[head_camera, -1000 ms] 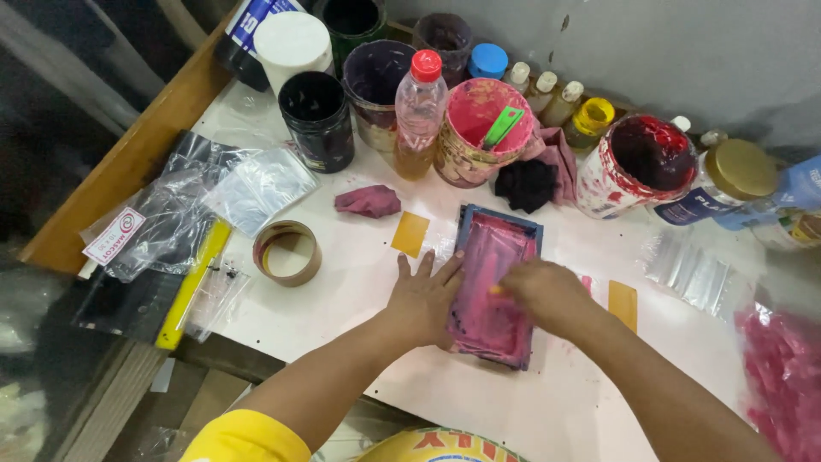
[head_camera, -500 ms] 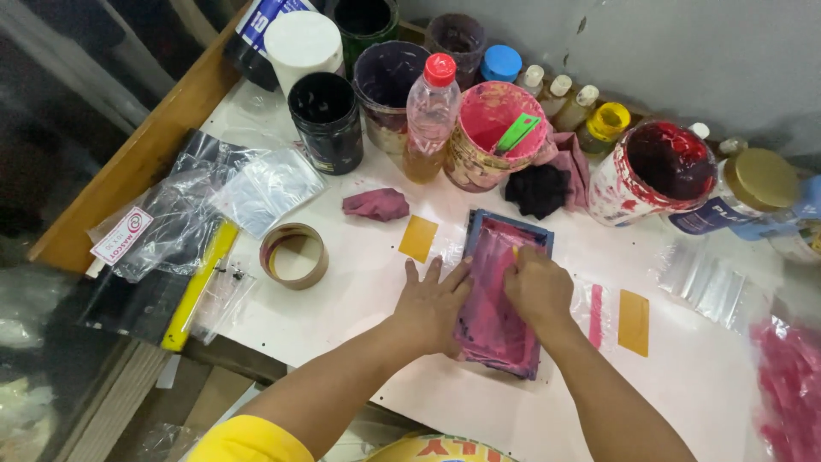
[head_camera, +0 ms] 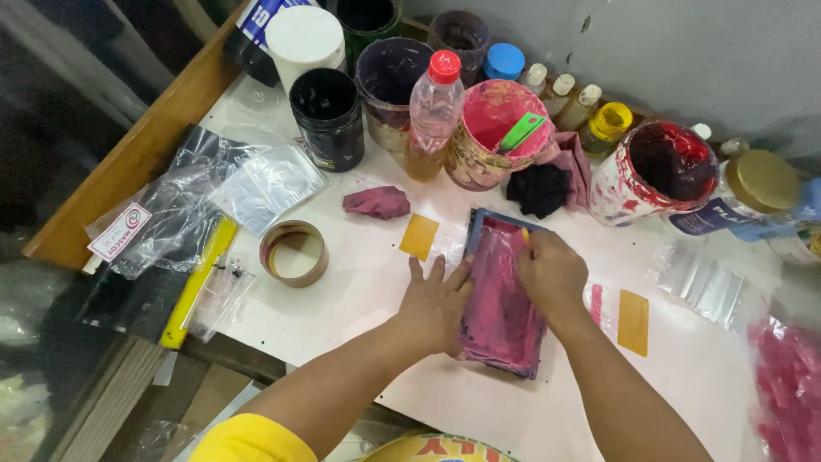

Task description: The person uses a yellow squeegee to spread pink ink evenly across a rectangular screen printing frame. They repeatedly pull the ink from one side to the other to ensure full coverage of the mesh surface.

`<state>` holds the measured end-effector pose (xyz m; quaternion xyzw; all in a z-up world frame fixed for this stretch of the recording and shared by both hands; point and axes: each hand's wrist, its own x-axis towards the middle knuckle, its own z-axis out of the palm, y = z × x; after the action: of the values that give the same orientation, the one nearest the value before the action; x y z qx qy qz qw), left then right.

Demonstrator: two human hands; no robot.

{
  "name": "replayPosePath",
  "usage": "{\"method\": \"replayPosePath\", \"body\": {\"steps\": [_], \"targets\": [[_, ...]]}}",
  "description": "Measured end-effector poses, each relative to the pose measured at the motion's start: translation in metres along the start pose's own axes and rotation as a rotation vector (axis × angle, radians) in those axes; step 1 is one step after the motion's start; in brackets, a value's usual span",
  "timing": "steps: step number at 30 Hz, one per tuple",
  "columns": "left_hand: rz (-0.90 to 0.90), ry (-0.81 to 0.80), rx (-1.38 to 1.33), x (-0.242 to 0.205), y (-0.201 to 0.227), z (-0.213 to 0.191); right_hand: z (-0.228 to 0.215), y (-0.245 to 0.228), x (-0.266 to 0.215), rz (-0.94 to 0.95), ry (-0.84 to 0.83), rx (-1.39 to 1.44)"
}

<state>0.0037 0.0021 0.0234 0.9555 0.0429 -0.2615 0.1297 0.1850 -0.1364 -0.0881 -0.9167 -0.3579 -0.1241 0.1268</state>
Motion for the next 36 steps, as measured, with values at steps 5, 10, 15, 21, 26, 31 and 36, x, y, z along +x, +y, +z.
{"method": "replayPosePath", "body": {"steps": [5,10,15,21,26,31,36], "targets": [[0.004,-0.007,0.003,-0.001,0.005,-0.005,0.036,0.023,0.005,-0.118,0.025,-0.082],[-0.015,-0.015,-0.087,-0.004,0.006,-0.006,0.043,0.027,0.004,-0.192,0.039,-0.1],[-0.066,-0.018,-0.063,-0.008,0.017,-0.008,0.05,0.03,0.005,-0.204,0.018,-0.066],[-0.09,0.025,-0.083,-0.005,0.018,0.002,0.032,0.027,0.014,-0.277,-0.087,-0.004],[-0.093,0.048,-0.151,-0.008,0.016,0.006,0.052,0.042,0.011,-0.38,-0.088,0.034],[-0.09,0.058,-0.168,-0.006,0.014,0.011,0.036,0.028,-0.031,-0.491,0.014,0.027],[-0.149,-0.001,-0.025,0.018,0.009,0.031,-0.021,-0.009,-0.111,-0.562,-0.231,0.159]]}}
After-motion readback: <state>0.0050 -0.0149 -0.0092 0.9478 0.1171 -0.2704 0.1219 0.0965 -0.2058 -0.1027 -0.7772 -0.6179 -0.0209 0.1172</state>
